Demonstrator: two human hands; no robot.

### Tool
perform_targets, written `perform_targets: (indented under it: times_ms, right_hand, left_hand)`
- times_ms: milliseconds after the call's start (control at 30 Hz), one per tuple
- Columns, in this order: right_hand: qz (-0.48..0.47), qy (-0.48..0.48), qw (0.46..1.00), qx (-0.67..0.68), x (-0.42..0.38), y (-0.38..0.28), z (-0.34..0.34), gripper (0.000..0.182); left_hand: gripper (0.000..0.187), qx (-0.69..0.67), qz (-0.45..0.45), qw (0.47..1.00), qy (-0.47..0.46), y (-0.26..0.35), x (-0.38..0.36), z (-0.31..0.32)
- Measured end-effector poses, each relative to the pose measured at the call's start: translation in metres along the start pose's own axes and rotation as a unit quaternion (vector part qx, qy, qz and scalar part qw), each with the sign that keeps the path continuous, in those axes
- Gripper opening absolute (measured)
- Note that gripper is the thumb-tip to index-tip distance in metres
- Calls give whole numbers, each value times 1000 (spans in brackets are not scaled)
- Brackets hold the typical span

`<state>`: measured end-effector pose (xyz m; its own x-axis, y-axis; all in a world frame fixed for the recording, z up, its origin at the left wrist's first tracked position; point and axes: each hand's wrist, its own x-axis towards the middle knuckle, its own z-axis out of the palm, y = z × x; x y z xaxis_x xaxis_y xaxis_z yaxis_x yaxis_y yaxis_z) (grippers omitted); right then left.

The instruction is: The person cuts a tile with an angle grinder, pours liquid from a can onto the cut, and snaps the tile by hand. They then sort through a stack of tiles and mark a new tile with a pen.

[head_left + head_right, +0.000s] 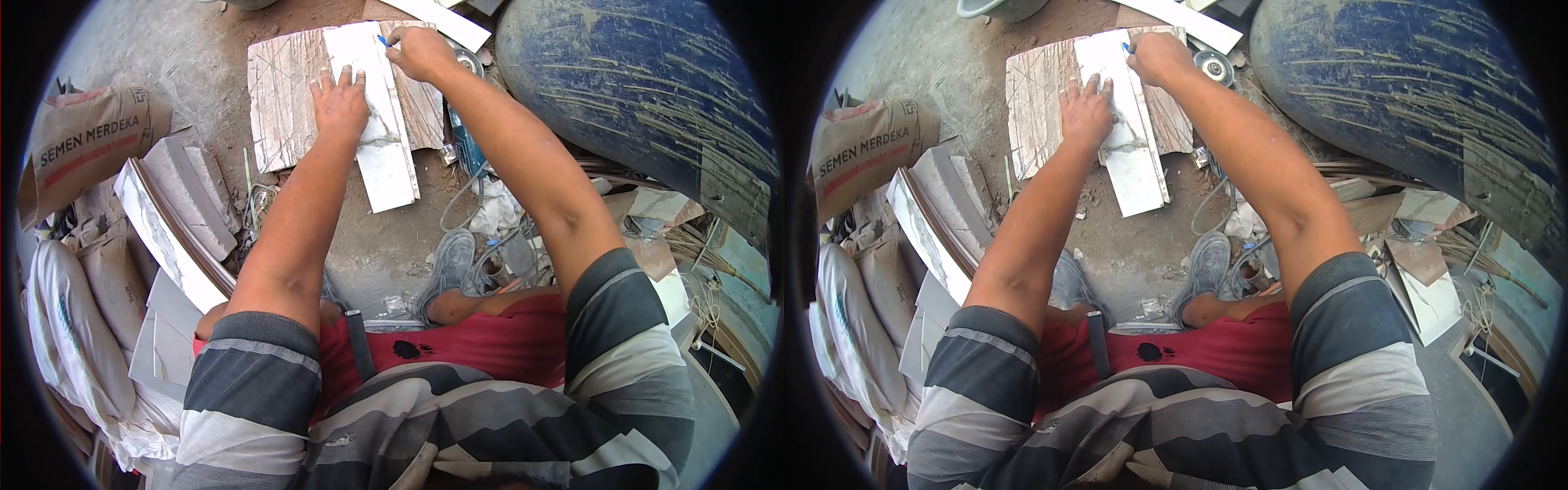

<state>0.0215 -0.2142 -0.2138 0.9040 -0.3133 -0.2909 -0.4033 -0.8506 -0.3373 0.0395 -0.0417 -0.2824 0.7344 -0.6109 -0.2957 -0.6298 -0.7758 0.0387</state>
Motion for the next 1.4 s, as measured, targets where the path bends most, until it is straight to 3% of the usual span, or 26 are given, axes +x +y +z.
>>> perform_targets:
  times_ms: [233, 300, 333, 467, 533, 567, 767, 833, 900, 967, 1067, 1133, 1167, 1233, 1400]
  right_hand:
    - [83, -14, 996, -18, 62, -18, 12, 27]
    - [77, -19, 997, -19, 65, -16, 15, 27]
    - [82, -24, 996, -29, 66, -16, 14, 27]
    - [65, -41, 996, -52, 72, -10, 15, 28]
    - [52, -41, 997, -48, 68, -5, 18, 28]
    - [19, -59, 996, -70, 63, -1, 19, 28]
    - [-22, -129, 990, -60, -29, 2, 20, 26]
    - [-6, -163, 986, -41, -66, 2, 29, 26]
    - [-12, -198, 980, -31, -103, 4, 36, 26]
    - [-26, -234, 971, -29, -143, 3, 36, 27]
    - [-12, -281, 960, -18, -195, 8, 47, 26]
    - [-51, -368, 928, 0, -220, 13, 49, 28]
    - [-49, -365, 930, 1, -229, 18, 55, 28]
    - [-108, -495, 859, -67, -238, 23, 65, 30]
    - [-96, -453, 886, -18, -226, 38, 28, 31]
  left_hand:
    - [75, -10, -8, 1000, -10, 0, -4, -1]
    - [53, -28, 2, 999, 17, 0, -5, 1]
    - [53, -36, 0, 999, 19, 0, -4, 2]
    - [53, -39, 3, 999, 15, -1, -4, 3]
    - [73, -21, 4, 1000, 6, -3, -2, 4]
    - [73, -23, 6, 1000, 7, -2, -2, 4]
    - [73, -28, 11, 1000, 10, -2, -3, 0]
    - [54, -40, 7, 999, 7, -2, -6, -4]
    - [57, -32, 12, 999, 2, -1, -6, -5]
    - [73, -18, 11, 1000, -13, -1, -7, -11]
    - [73, -9, 17, 1000, -16, 1, -8, -12]
    - [74, -2, 13, 1000, -14, 0, -6, -11]
    - [74, 0, 17, 1000, -12, 0, -6, -8]
    - [73, 6, 12, 1000, -14, 0, -7, -9]
    - [74, 7, 8, 1000, -18, 2, -8, -11]
